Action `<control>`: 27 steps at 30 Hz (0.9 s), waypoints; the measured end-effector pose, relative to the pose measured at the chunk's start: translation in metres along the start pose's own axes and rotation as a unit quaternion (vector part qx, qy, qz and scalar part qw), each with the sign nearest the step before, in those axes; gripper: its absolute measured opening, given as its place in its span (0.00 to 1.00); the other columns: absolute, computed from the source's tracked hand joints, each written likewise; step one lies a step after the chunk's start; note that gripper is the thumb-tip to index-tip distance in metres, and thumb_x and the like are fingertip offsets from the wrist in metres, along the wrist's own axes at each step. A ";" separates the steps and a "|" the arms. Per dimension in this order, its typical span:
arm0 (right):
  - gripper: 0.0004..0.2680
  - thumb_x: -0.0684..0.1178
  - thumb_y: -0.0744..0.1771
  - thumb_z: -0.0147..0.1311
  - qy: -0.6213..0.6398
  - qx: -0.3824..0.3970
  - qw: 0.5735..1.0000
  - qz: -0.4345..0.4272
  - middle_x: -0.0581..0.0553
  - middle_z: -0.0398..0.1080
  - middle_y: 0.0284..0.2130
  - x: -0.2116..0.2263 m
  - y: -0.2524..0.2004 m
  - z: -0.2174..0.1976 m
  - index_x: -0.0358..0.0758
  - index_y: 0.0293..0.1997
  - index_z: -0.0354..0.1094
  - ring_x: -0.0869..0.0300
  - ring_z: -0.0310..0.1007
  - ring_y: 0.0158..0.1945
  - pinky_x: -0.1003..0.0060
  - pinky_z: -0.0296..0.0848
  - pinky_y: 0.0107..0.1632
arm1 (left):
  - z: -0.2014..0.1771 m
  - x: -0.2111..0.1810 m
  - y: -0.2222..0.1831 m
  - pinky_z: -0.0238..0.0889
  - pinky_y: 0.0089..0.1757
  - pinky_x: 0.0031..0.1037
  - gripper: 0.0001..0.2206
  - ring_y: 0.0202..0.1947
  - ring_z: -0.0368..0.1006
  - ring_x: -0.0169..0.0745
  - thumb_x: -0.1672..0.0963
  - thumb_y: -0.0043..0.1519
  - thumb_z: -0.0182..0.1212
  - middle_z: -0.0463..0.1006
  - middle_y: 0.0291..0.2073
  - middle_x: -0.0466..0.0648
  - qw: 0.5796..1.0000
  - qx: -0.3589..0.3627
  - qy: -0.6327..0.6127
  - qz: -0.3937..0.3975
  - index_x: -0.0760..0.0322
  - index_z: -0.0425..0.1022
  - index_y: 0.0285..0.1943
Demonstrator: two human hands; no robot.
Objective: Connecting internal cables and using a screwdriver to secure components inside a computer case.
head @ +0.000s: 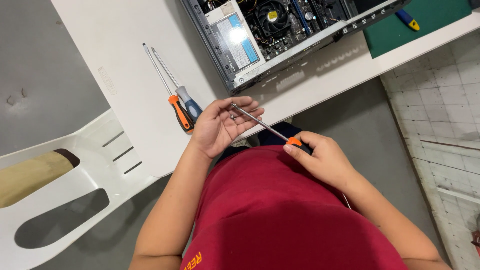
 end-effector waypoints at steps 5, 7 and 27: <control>0.10 0.55 0.68 0.57 -0.007 -0.004 1.000 0.000 0.37 0.74 0.26 -0.002 0.001 0.001 0.40 0.42 0.77 0.48 0.74 0.30 0.57 0.73 0.33 | 0.000 -0.003 -0.001 0.70 0.59 0.50 0.19 0.55 0.78 0.59 0.55 0.67 0.47 0.81 0.52 0.63 1.000 0.001 0.020 0.005 0.72 0.77 0.58; 0.10 0.56 0.68 0.57 -0.005 -0.005 1.000 -0.002 0.36 0.74 0.26 -0.001 0.001 0.001 0.39 0.41 0.77 0.48 0.74 0.29 0.57 0.72 0.33 | -0.002 -0.003 -0.002 0.70 0.59 0.49 0.19 0.55 0.78 0.59 0.55 0.67 0.47 0.81 0.52 0.63 1.000 -0.001 0.020 0.009 0.72 0.76 0.60; 0.11 0.57 0.68 0.57 -0.018 -0.021 1.000 0.009 0.36 0.74 0.26 -0.002 -0.001 0.000 0.39 0.42 0.77 0.49 0.74 0.29 0.58 0.72 0.31 | -0.007 -0.003 0.000 0.66 0.62 0.54 0.17 0.59 0.75 0.60 0.63 0.66 0.50 0.79 0.55 0.63 0.997 -0.036 -0.032 0.066 0.73 0.73 0.63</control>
Point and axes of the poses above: each hand's wrist, its own y-axis towards the middle knuckle, its own z-axis out of the palm, x = y × z, the point moved 5 cm from there along y, towards the middle knuckle
